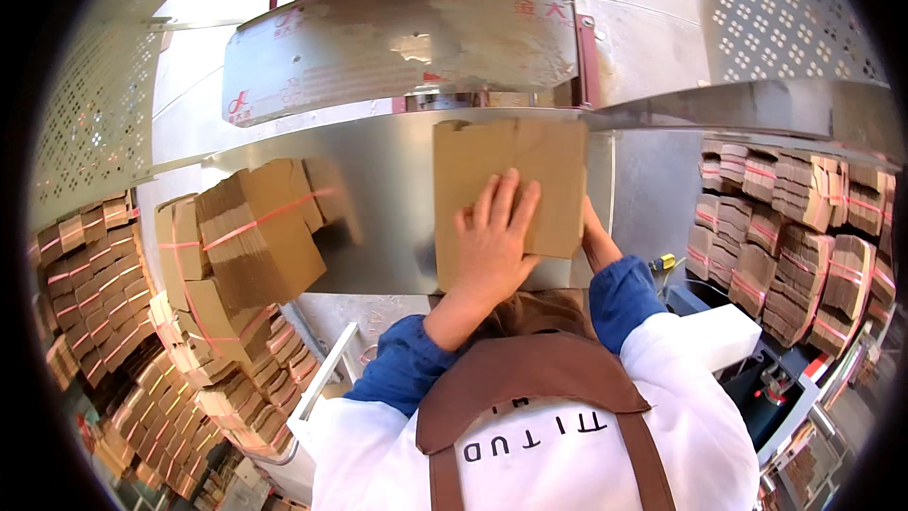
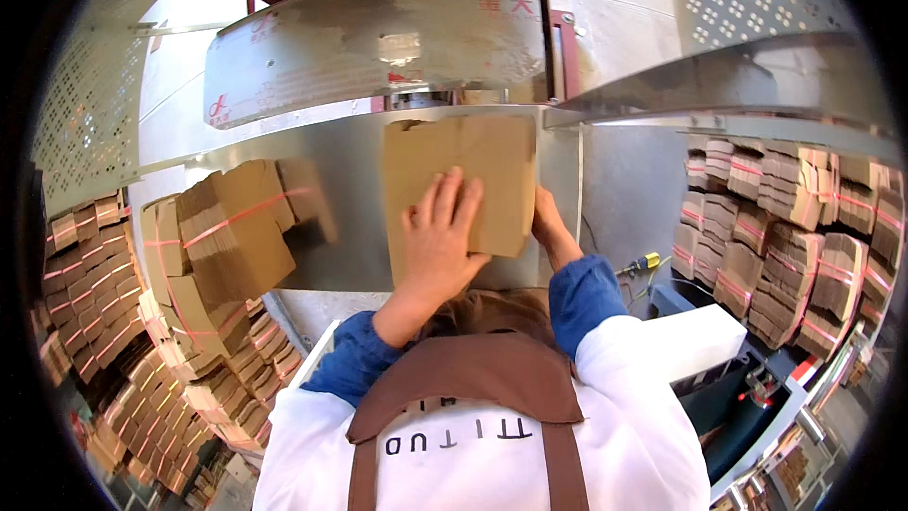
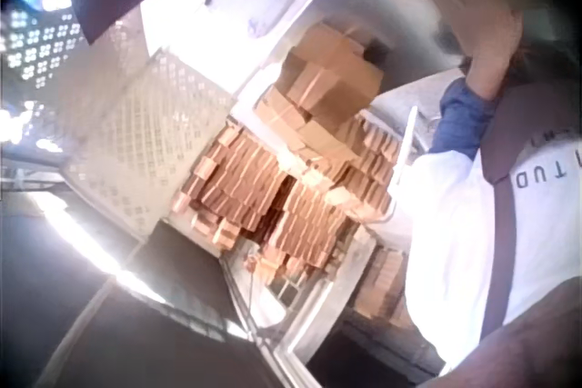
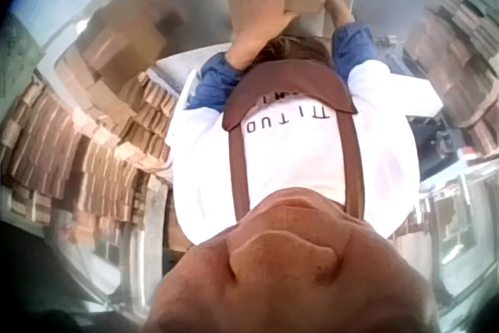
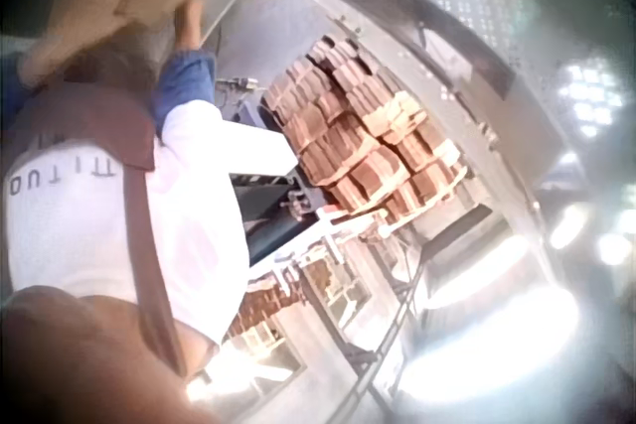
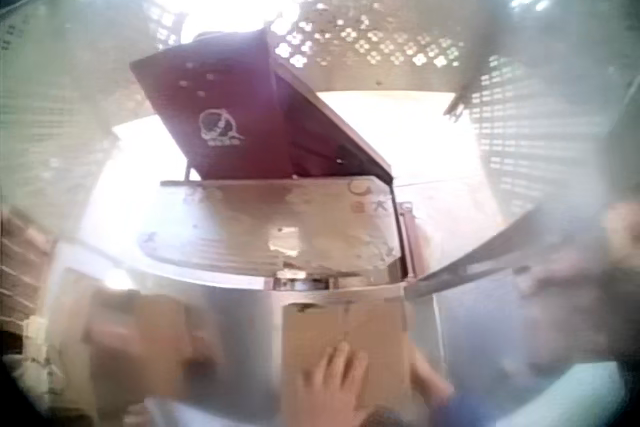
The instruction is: The person folds flat cardboard pieces into box shapes by hand and stacks them on a table. They then carry stacks of the folded boxes to a strapping machine, where they are secured with pink bands. The person repeats this process, moving between the table and the machine to assemble and bundle the boxes.
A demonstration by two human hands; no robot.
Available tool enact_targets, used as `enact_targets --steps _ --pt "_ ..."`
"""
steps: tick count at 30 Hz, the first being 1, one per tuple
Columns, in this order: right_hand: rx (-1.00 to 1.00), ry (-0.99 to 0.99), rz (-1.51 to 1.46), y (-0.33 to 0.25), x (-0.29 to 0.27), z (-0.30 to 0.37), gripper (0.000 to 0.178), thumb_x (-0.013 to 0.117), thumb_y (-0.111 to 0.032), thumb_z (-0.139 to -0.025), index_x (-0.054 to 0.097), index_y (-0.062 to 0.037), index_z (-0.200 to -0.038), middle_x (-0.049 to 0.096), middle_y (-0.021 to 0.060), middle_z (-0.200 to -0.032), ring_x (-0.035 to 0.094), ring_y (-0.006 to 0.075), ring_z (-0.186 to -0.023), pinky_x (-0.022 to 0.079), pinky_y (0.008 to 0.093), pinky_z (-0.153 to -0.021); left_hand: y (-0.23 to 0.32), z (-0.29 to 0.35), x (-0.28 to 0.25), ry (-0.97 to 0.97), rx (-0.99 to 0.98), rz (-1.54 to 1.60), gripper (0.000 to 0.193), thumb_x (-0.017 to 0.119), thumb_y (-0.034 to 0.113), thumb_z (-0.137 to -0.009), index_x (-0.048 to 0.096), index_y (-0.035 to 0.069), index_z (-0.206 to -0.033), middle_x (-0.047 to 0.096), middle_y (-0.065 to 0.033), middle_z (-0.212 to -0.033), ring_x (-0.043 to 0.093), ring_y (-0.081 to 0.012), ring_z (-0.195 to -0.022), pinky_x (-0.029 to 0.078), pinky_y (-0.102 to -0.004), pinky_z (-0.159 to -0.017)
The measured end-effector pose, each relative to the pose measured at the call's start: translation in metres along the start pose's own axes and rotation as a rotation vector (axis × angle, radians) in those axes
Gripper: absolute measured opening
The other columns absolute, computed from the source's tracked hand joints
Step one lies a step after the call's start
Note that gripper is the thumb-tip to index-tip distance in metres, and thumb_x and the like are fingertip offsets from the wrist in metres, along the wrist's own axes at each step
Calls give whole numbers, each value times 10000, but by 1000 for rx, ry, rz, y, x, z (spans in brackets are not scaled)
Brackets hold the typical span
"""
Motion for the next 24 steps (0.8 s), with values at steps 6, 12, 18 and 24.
enact_targets --steps 6,12,18,24 --pt "-605 406 669 -175 -30 71 228 497 -238 -1010 634 -55 -1005 618 80 -693 576 188 -610 495 333 -600 39 -6 14 61 49 99 862 699 516 -776 384 142 -1487 302 -97 -1571 311 -300 -1402 256 -511 -1033" --pt "-1078 -183 693 -292 215 130 251 485 -234 -1021 614 -30 -956 596 20 -700 516 57 -571 430 237 -526 12 -1 7 159 21 154 743 694 355 -824 405 93 -1456 382 -62 -1537 342 -254 -1386 299 -487 -1011" --pt "-918 -107 386 -292 325 8 248 540 -246 -987 630 -23 -928 589 122 -607 593 178 -557 459 322 -561 -7 4 32 51 30 117 572 658 249 -789 551 138 -1340 501 -125 -1384 398 -336 -1274 314 -468 -982" --pt "-843 -36 438 -264 312 -116 222 551 -225 -972 618 -26 -901 625 120 -641 619 234 -551 476 336 -559 -54 -38 73 83 -173 577 438 616 270 -855 607 145 -1275 487 -137 -1397 373 -368 -1274 306 -472 -983"
Point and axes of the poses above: each hand's wrist, its own z-axis away from the middle knuckle, its own x-axis out of the palm, y = z × x, the point moved 8 cm from there along -z, towards the middle knuckle
